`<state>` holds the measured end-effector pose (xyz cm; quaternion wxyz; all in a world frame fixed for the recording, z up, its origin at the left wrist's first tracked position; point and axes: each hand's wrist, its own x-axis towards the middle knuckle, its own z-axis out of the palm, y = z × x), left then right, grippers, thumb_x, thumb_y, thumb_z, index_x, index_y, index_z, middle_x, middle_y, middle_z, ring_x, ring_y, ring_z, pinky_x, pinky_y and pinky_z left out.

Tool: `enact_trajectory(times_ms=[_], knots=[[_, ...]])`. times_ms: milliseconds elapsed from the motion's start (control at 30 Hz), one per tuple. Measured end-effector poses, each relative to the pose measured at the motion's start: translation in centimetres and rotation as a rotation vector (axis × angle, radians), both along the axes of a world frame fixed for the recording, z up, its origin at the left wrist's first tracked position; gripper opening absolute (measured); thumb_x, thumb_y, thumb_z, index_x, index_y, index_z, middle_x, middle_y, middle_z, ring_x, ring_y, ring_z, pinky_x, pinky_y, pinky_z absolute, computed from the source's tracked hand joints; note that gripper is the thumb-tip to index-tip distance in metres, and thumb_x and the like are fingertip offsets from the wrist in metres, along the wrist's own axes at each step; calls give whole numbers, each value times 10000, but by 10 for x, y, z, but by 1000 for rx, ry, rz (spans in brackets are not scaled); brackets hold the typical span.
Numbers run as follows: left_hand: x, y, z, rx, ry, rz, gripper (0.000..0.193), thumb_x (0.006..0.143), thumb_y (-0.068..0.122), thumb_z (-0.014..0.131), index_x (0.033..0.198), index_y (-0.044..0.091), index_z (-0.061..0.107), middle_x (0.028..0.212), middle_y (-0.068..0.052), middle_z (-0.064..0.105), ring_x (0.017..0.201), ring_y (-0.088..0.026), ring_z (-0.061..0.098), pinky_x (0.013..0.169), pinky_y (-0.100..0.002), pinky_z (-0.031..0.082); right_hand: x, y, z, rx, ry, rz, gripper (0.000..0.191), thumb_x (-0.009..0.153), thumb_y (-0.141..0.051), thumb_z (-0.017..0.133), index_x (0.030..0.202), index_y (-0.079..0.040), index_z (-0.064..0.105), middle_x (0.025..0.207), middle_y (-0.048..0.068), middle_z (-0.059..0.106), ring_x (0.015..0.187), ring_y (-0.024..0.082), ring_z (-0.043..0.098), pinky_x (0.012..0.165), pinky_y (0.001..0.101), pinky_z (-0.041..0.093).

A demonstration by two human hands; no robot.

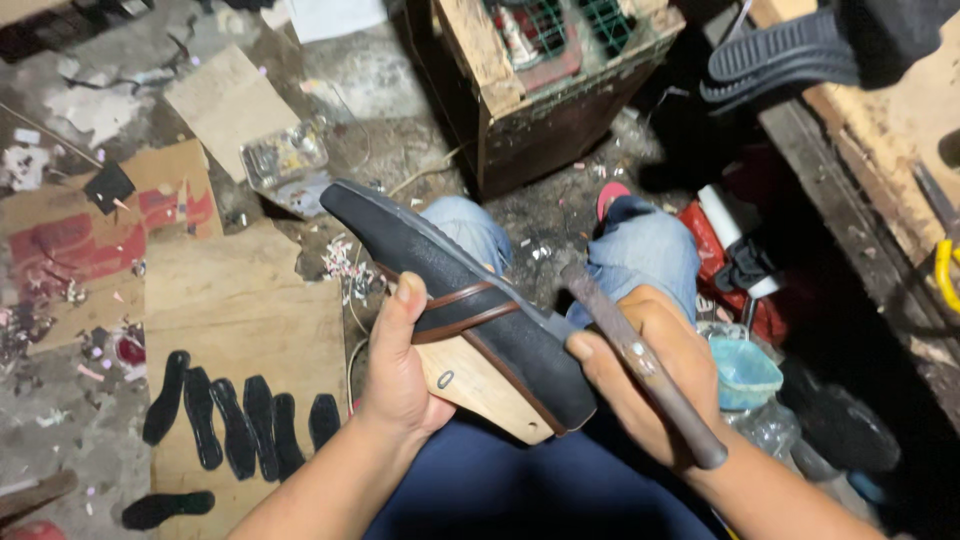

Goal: The person sits on the floor holding a shoe on a wooden last and uses a rasp to file and shape the edge of the rubber sole, rotating the shoe to work around the heel and sides. At the end they place the shoe on a crate and reach for another sole.

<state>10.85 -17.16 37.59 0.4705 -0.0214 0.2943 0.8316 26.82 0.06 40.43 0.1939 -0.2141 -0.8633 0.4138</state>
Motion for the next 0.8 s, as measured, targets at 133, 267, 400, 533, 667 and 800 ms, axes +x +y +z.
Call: enact_trajectory(times_ms=[133,267,400,533,667,800], knots=[[-7,15,39,83,189,22,656,1007,497,594,1357,-56,544,1306,-224,637,1195,-344,644,1079,-520,513,-24,11,7,-97,73,-192,232,954,-222,707,977,0,646,854,74,651,765,169,610,711,309,510],[3,28,70,162,317,-13,711,917,415,642,1459,-6,454,1370,-184,577,1249,-298,606,1096,-487,497,-32,5,14,-217,270,-186,220,1035,-177,598,1115,11,678,926,55,655,859,118,592,779,289,511],[-20,30,77,343,95,-117,666,915,287,656,1449,-71,479,1359,-254,607,1236,-333,628,1083,-478,509,-23,-17,28,-320,394,-50,242,994,-143,588,1139,35,666,983,98,687,836,160,637,773,289,523],[-31,28,68,374,31,-61,666,864,243,648,1434,-61,483,1315,-258,620,1211,-346,636,1075,-490,521,-28,-9,30,274,725,143,188,913,-40,697,1063,29,607,829,163,643,747,252,658,745,354,553],[-33,27,64,359,98,-12,657,860,244,641,1416,-72,489,1291,-255,628,1201,-345,640,1059,-496,524,-16,-1,23,0,593,292,216,807,12,781,976,-3,647,729,78,627,607,186,631,592,308,507],[-31,26,65,351,198,7,651,869,250,637,1409,-85,496,1289,-249,632,1200,-332,643,1068,-471,529,-15,-1,17,191,555,311,242,781,-21,805,944,-12,627,705,67,607,572,189,585,547,326,464]])
